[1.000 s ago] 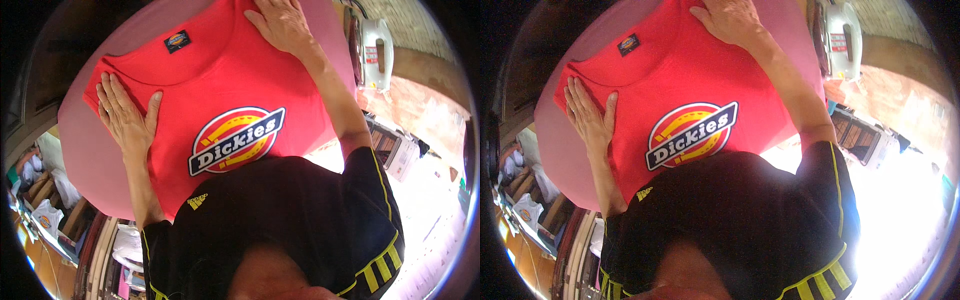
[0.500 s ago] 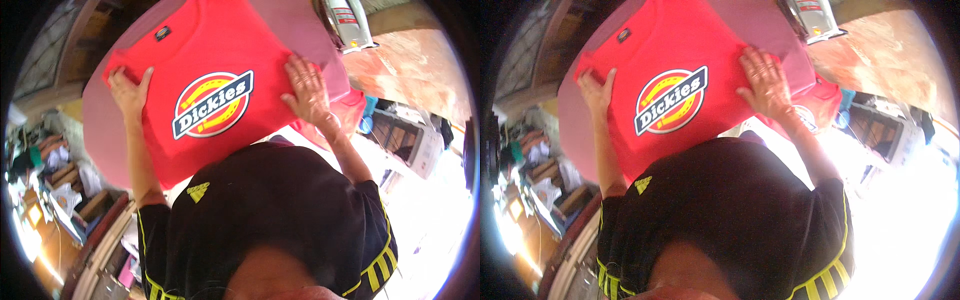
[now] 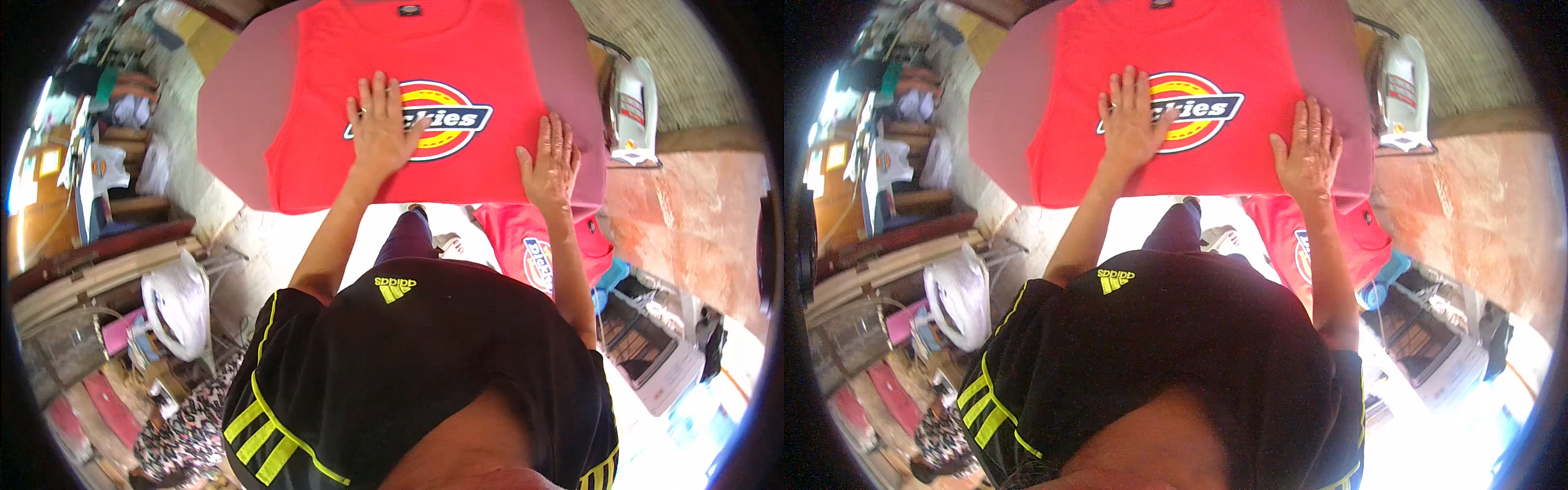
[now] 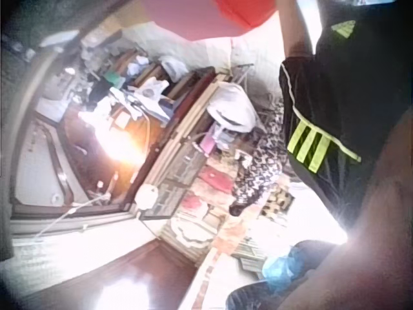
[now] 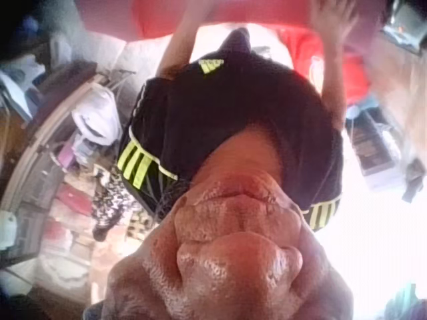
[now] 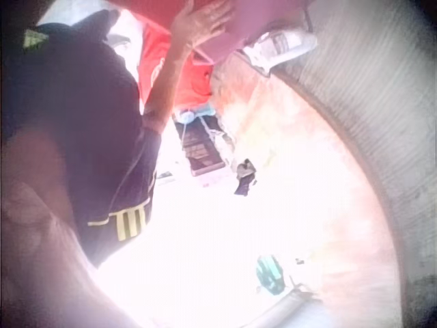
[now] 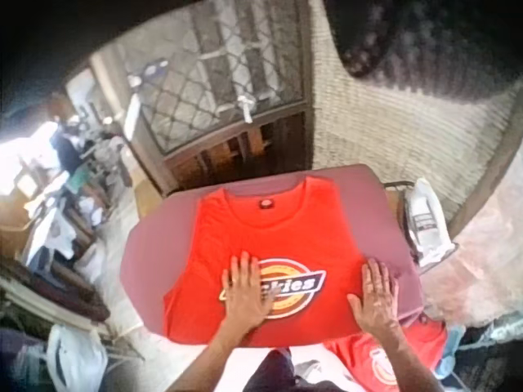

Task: The person irons a red Dickies t-shirt on a pink ironing board. They systematically smooth the fabric and use a white steam iron to press the front, sleeves, and back of the shirt, frequently adjusting the garment's position to ensure even coverage.

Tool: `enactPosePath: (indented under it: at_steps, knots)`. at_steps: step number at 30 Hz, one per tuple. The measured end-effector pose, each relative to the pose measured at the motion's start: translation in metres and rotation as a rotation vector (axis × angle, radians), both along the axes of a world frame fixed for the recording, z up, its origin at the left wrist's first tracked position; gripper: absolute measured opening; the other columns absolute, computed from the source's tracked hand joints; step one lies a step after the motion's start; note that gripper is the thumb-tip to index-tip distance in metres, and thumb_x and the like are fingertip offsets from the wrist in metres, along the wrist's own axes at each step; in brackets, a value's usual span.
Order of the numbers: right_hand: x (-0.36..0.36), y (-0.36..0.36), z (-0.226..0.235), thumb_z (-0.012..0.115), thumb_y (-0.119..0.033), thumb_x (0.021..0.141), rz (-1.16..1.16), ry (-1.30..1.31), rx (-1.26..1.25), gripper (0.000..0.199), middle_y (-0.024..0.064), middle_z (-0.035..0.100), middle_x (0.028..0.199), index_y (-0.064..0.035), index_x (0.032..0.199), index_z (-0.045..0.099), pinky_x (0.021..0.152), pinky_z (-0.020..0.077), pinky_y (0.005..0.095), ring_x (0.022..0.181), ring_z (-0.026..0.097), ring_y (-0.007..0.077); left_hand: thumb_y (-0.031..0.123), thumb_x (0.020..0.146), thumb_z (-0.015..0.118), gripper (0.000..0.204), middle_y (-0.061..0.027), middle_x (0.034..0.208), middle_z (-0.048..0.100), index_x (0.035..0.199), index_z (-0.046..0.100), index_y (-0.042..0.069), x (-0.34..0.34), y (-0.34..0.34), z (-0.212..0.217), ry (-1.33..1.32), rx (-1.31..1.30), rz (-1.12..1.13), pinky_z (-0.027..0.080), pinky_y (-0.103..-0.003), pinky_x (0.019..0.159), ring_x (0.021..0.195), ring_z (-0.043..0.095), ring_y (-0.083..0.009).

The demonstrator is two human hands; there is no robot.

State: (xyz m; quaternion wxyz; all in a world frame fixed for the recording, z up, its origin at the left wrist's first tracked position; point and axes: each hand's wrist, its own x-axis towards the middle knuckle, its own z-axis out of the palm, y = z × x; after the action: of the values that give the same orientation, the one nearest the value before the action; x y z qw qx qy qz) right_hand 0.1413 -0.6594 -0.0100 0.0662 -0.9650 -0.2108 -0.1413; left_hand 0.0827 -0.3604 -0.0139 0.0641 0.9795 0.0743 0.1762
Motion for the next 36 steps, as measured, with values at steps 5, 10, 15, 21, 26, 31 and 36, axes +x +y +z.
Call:
enactPosePath:
  at_steps: [5, 10, 15, 21, 26, 31, 36]
  knots:
    - [0.010, -0.005, -0.005, 0.051, -0.048, 0.096, 0.060, -0.057, 0.014, 0.072, 0.0140, 0.032, 0.156, -0.0067, 0.151, 0.032, 0.112, 0.0263, 0.0574, 0.142, 0.032, 0.0381, 0.062, 0.091, 0.052, 0.085, -0.0240, 0.155, 0.029, 0.147, 0.037, -0.001, -0.061, 0.016, 0.007, -0.010, -0.032, 0.190, 0.016, -0.062, 0.115, 0.146, 0.021, -0.0441]
    - [0.011, -0.004, -0.007, 0.052, -0.047, 0.096, 0.089, -0.079, 0.006, 0.071, 0.0141, 0.033, 0.156, -0.0066, 0.151, 0.032, 0.112, 0.0266, 0.0557, 0.142, 0.031, 0.0381, 0.044, 0.094, 0.057, 0.068, -0.0216, 0.155, 0.033, 0.145, 0.042, 0.002, -0.126, 0.093, -0.013, -0.166, -0.028, 0.427, 0.027, -0.059, 0.109, 0.140, 0.032, -0.0447]
    - [0.012, -0.005, -0.007, 0.052, -0.047, 0.096, 0.096, -0.063, 0.015, 0.070, 0.0135, 0.033, 0.156, -0.0081, 0.152, 0.032, 0.111, 0.0262, 0.0556, 0.143, 0.030, 0.0372, 0.026, 0.090, 0.067, 0.033, -0.0219, 0.121, 0.061, 0.110, 0.067, 0.000, -0.140, 0.150, 0.006, -0.277, -0.289, 0.510, 0.047, -0.042, 0.087, 0.107, 0.060, -0.0350]
    - [0.010, 0.000, -0.003, 0.054, -0.046, 0.096, 0.054, -0.006, -0.030, 0.071, 0.0127, 0.031, 0.157, -0.0089, 0.152, 0.031, 0.111, 0.0259, 0.0576, 0.145, 0.028, 0.0359, 0.020, 0.086, 0.072, 0.019, -0.0158, 0.090, 0.069, 0.092, 0.073, 0.002, -0.136, 0.187, 0.028, -0.133, -0.624, 0.462, 0.051, -0.036, 0.074, 0.084, 0.068, -0.0281]
    - [0.008, -0.003, -0.005, 0.056, -0.043, 0.095, 0.072, -0.066, -0.040, 0.070, 0.0162, 0.034, 0.155, -0.0068, 0.150, 0.034, 0.110, 0.0276, 0.0567, 0.142, 0.031, 0.0372, 0.020, 0.086, 0.073, 0.020, -0.0148, 0.090, 0.066, 0.092, 0.070, 0.002, -0.159, 0.176, 0.020, -0.393, -0.452, 0.459, 0.049, -0.035, 0.073, 0.081, 0.064, -0.0253]
    - [0.002, 0.071, 0.036, 0.066, -0.019, 0.090, 0.548, -0.044, 0.388, 0.049, 0.0195, 0.050, 0.139, -0.0032, 0.135, 0.052, 0.106, 0.0382, 0.0478, 0.128, 0.048, 0.0382, 0.026, 0.091, 0.073, 0.029, -0.0060, 0.096, 0.059, 0.098, 0.057, 0.003, -0.209, 0.107, -0.032, -0.688, -0.576, 0.834, 0.048, -0.034, 0.077, 0.090, 0.057, -0.0168]
    - [-0.017, 0.240, 0.047, 0.067, -0.008, 0.087, 1.058, 0.266, 0.586, 0.024, 0.0137, 0.064, 0.113, -0.0024, 0.110, 0.067, 0.093, 0.0461, 0.0418, 0.106, 0.059, 0.0314, 0.018, 0.095, 0.069, 0.019, -0.0025, 0.097, 0.061, 0.102, 0.056, 0.006, -0.201, 0.079, -0.068, -0.969, -1.446, 0.559, 0.045, -0.024, 0.082, 0.089, 0.055, -0.0092]
